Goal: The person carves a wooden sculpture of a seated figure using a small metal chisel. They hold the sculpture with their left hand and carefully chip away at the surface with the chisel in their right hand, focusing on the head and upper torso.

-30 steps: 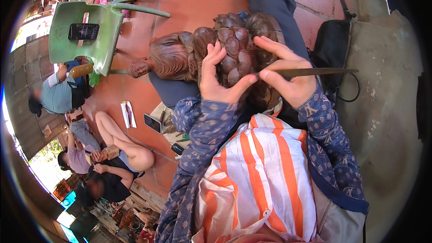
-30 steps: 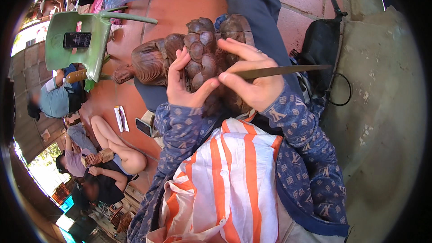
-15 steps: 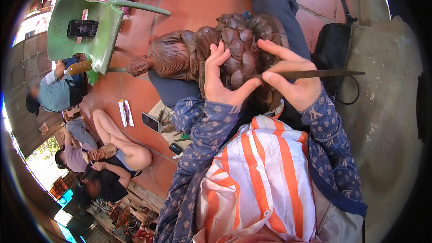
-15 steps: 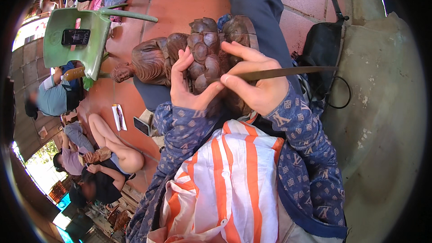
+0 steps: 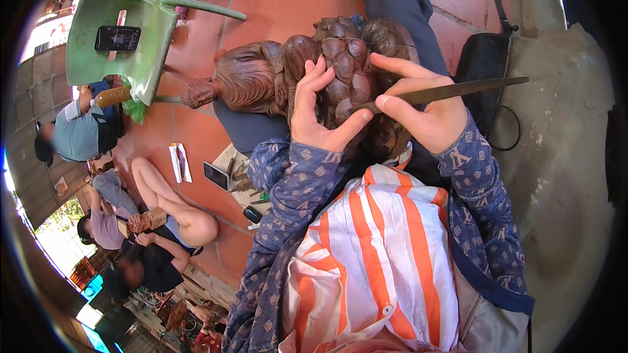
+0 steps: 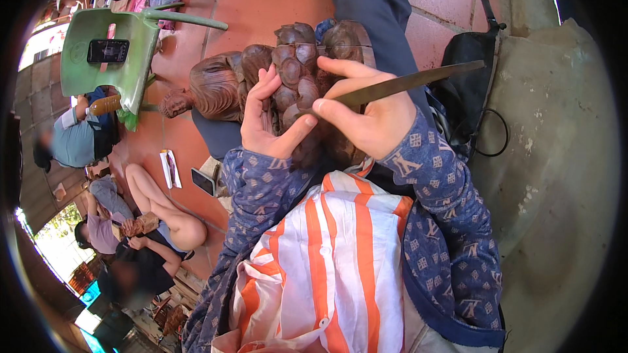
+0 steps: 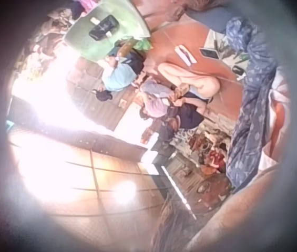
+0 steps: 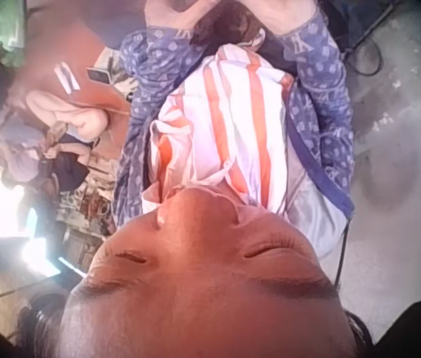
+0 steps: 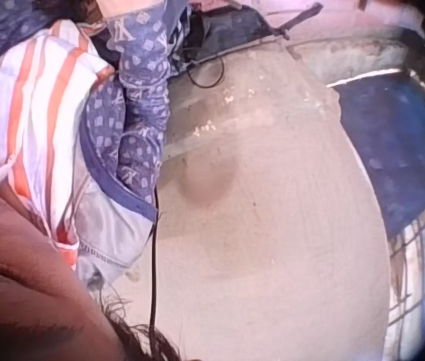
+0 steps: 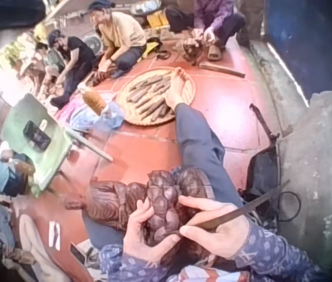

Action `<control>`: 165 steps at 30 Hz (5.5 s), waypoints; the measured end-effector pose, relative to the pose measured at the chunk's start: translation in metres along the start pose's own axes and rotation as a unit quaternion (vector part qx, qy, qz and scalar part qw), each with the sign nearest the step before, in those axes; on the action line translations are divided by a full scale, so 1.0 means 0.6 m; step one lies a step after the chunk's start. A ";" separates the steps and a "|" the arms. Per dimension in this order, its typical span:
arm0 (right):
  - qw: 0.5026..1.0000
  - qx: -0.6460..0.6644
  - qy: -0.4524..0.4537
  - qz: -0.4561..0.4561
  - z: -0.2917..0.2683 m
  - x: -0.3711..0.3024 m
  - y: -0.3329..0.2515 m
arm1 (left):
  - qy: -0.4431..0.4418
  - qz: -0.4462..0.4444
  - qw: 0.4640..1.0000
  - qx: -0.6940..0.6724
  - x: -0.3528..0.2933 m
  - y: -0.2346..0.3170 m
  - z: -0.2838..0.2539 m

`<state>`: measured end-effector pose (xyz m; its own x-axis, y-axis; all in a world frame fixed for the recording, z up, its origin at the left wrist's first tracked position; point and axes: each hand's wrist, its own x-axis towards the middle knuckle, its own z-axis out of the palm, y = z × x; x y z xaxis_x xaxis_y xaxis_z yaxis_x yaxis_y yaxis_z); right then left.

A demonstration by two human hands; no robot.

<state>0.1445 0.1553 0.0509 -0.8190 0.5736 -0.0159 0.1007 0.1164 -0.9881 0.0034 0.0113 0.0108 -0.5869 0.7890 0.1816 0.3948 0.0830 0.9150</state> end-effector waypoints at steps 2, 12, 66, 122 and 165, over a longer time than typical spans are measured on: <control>1.000 0.014 0.024 -0.011 0.005 0.002 0.004 | 0.042 0.006 0.999 0.027 -0.001 0.009 0.016; 0.990 0.021 0.127 -0.050 -0.069 -0.017 0.023 | -0.103 -0.024 0.981 -0.161 -0.006 -0.018 -0.058; 0.996 0.008 -0.060 -0.072 -0.005 0.043 0.020 | -0.063 0.051 0.992 0.097 -0.022 0.005 -0.006; 0.998 0.045 -0.038 -0.036 0.003 0.010 0.032 | -0.049 0.061 0.993 0.089 -0.023 -0.002 -0.006; 0.996 -0.018 -0.041 -0.081 0.006 0.019 0.014 | -0.050 0.052 0.994 0.084 -0.023 0.004 -0.005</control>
<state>0.1340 0.1602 0.0421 -0.8692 0.4770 0.1303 -0.0178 0.2331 -0.9723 0.0101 -0.0011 0.0115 -0.4671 0.8544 0.2275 0.5663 0.0915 0.8191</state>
